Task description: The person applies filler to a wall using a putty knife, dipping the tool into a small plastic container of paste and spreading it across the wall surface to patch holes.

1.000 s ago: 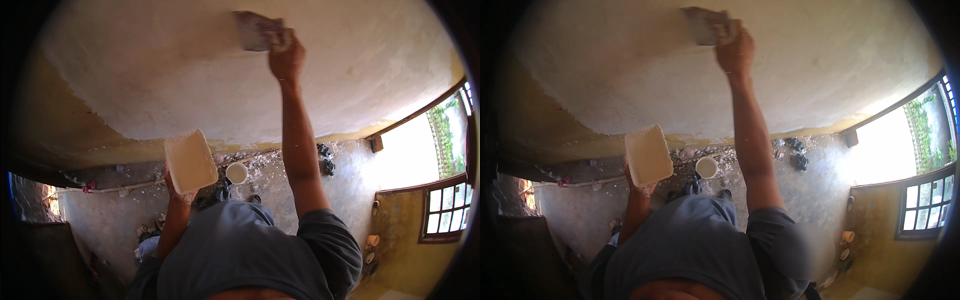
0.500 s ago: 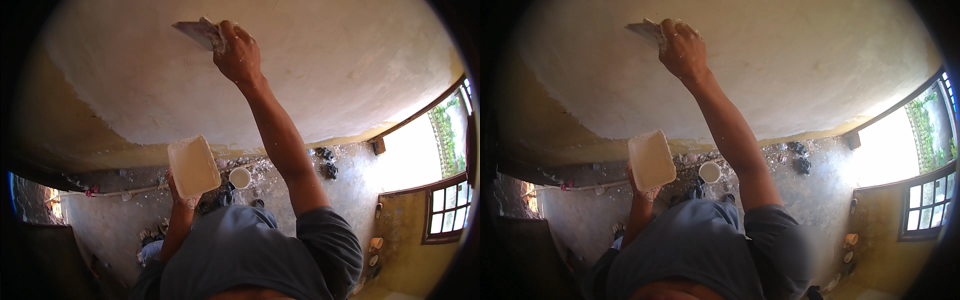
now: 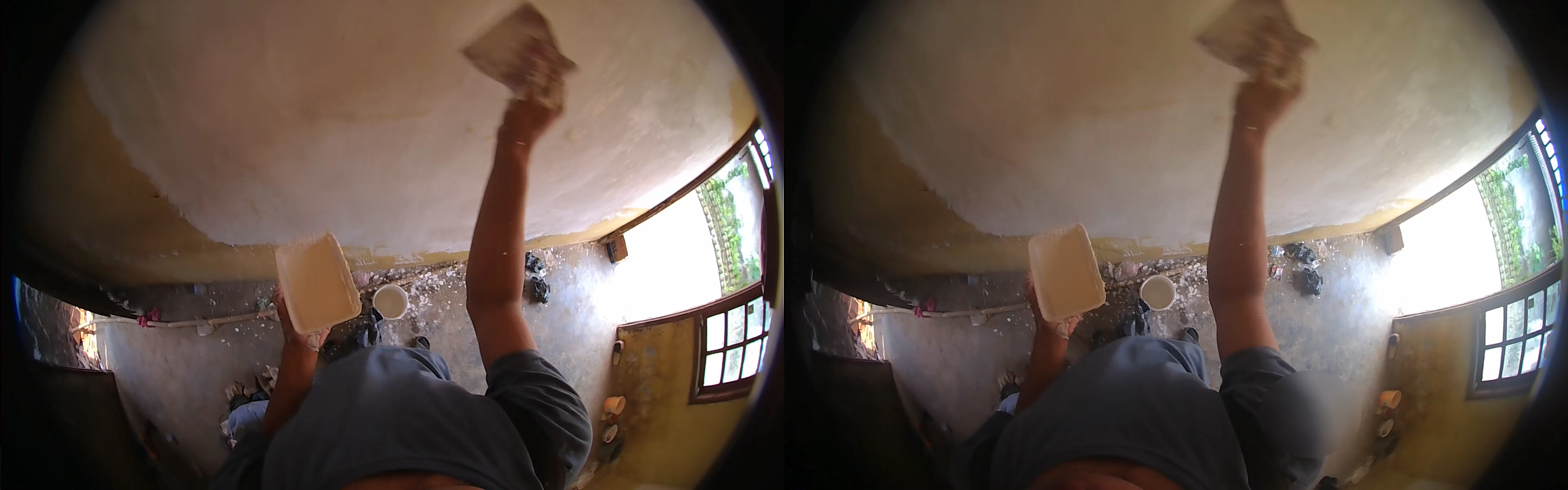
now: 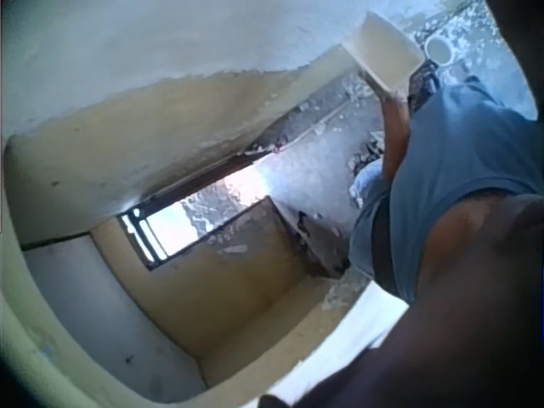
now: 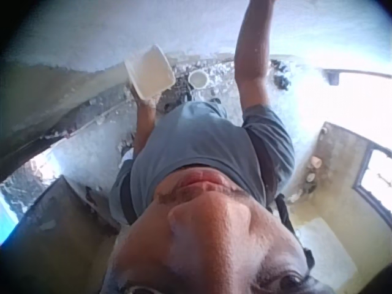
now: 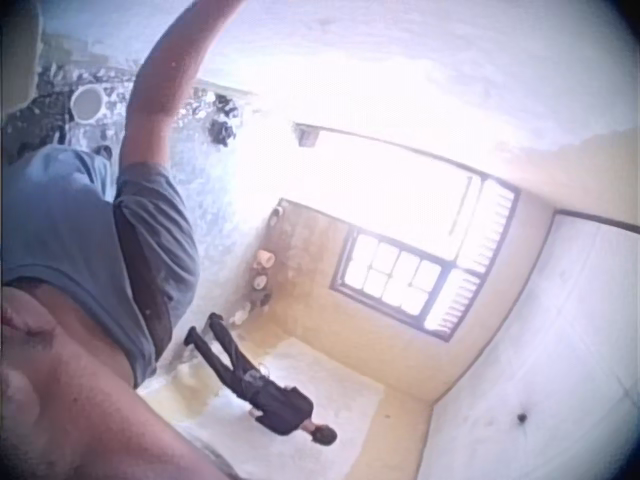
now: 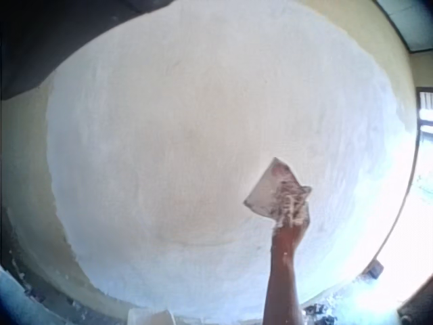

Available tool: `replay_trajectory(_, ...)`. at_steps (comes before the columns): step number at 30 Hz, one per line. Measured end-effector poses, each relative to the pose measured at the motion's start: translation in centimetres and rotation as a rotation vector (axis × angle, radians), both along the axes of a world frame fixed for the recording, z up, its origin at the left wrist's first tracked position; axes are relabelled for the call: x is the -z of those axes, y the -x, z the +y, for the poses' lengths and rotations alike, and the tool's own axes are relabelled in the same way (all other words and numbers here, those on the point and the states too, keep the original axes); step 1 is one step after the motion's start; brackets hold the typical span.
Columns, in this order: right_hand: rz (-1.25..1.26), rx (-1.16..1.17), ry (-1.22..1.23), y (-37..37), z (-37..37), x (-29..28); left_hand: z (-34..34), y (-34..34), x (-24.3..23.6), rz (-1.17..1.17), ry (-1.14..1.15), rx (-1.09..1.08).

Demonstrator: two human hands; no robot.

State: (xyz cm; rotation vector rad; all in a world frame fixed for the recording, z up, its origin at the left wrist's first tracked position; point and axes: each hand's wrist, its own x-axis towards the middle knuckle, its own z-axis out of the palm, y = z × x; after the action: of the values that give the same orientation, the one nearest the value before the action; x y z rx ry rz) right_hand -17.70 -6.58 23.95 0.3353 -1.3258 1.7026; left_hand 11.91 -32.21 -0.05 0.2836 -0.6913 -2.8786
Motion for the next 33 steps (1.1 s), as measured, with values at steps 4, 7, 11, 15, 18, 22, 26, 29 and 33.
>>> replay_trajectory(4, 0.072, 0.029, -0.866, -4.6, -11.2, -2.0, 0.9, 0.6, -1.9, 0.066, 0.058, 0.025)
replay_trajectory(7, 0.107, 0.127, -0.905, -3.3, -11.5, -3.2, 1.3, 1.0, -2.5, 0.048, 0.074, 0.042)
replay_trajectory(11, 0.119, 0.611, -0.794, 4.1, -3.8, -2.7, 0.6, 1.3, 0.1, 0.029, 0.005, -0.001)
replay_trajectory(15, -0.131, 0.448, -0.307, 4.9, 7.1, -3.0, 0.3, 1.1, 0.3, 0.13, 0.119, 0.041)
replay_trajectory(18, -0.043, 0.047, 0.4, 2.9, 9.9, 0.9, 1.1, 0.8, -0.2, 0.104, -0.072, 0.03)
replay_trajectory(22, -0.003, 0.131, -0.27, -1.3, 2.3, 10.1, 2.2, 0.9, -1.7, 0.105, -0.061, 0.041)
replay_trajectory(26, -0.063, -0.246, -0.606, -7.9, -9.8, 13.0, 1.6, 0.6, 0.0, 0.112, -0.074, 0.043)
replay_trajectory(29, -0.062, -0.206, -0.924, -8.1, -14.4, 13.7, 1.0, 0.4, 1.2, 0.084, -0.049, 0.031)
replay_trajectory(33, -0.178, -0.04, -0.93, -4.9, -12.6, 13.3, 0.8, 0.2, 0.8, 0.102, -0.016, 0.04)
